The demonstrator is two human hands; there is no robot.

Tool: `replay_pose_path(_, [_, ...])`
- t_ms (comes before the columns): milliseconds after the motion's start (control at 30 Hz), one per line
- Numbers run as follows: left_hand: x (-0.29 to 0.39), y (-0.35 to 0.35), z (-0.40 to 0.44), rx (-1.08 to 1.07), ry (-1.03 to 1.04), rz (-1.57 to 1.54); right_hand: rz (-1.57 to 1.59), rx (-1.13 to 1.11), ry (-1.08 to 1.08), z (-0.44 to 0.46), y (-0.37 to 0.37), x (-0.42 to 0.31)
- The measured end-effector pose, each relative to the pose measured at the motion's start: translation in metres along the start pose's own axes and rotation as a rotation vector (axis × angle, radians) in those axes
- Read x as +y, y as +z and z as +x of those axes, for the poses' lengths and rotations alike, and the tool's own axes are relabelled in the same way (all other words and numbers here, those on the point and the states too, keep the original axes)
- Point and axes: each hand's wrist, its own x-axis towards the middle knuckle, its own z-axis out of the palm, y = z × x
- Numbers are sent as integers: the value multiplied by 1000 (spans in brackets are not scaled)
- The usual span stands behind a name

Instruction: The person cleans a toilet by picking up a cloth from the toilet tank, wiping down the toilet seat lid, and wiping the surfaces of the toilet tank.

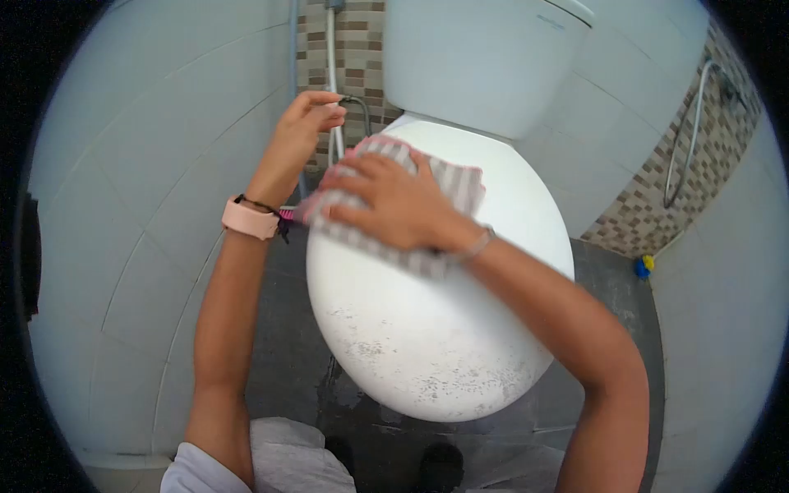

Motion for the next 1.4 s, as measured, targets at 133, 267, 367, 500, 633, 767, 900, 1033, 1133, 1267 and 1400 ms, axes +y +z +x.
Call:
replay_pose_path(133, [-8, 2, -6, -55, 8, -16, -7, 14, 297, 15, -6, 67])
replay_pose_path(267, [-12, 3, -10, -169, 53, 85, 17, 24, 585, -15, -11, 140])
replay_pose_path(367, [-13, 5, -15, -282, 47, 108, 97, 68, 629, -57, -10, 175])
replay_pose_path(500, [-24, 5, -19, -360, 4, 6, 134, 118, 643, -117, -23, 143])
replay_pose_path(633, [-35, 4, -18, -372, -33, -96, 163, 214, 623, -177, -23, 103])
replay_pose_path(767, [-38, 8, -23, -311, -76, -235, 158, 281, 578, -221, -25, 32])
replay_pose_path(900, [-47, 8, -20, -297, -98, -327, 175, 330, 537, -241, -25, -42])
replay_pose_path(1033, [-47, 8, -18, -285, -83, -291, -70, 184, 369, -243, -23, -83])
replay_pose_path(1133, [-52, 7, -16, -289, -61, -273, -134, 115, 134, -225, -20, -101])
replay_pose_path(1267, [-52, 8, -14, -258, -63, -266, -249, 185, -109, -178, -3, -128])
replay_pose_path(1400, [-51, 4, -13, -299, -73, -229, -502, 110, -204, -146, 2, -146])
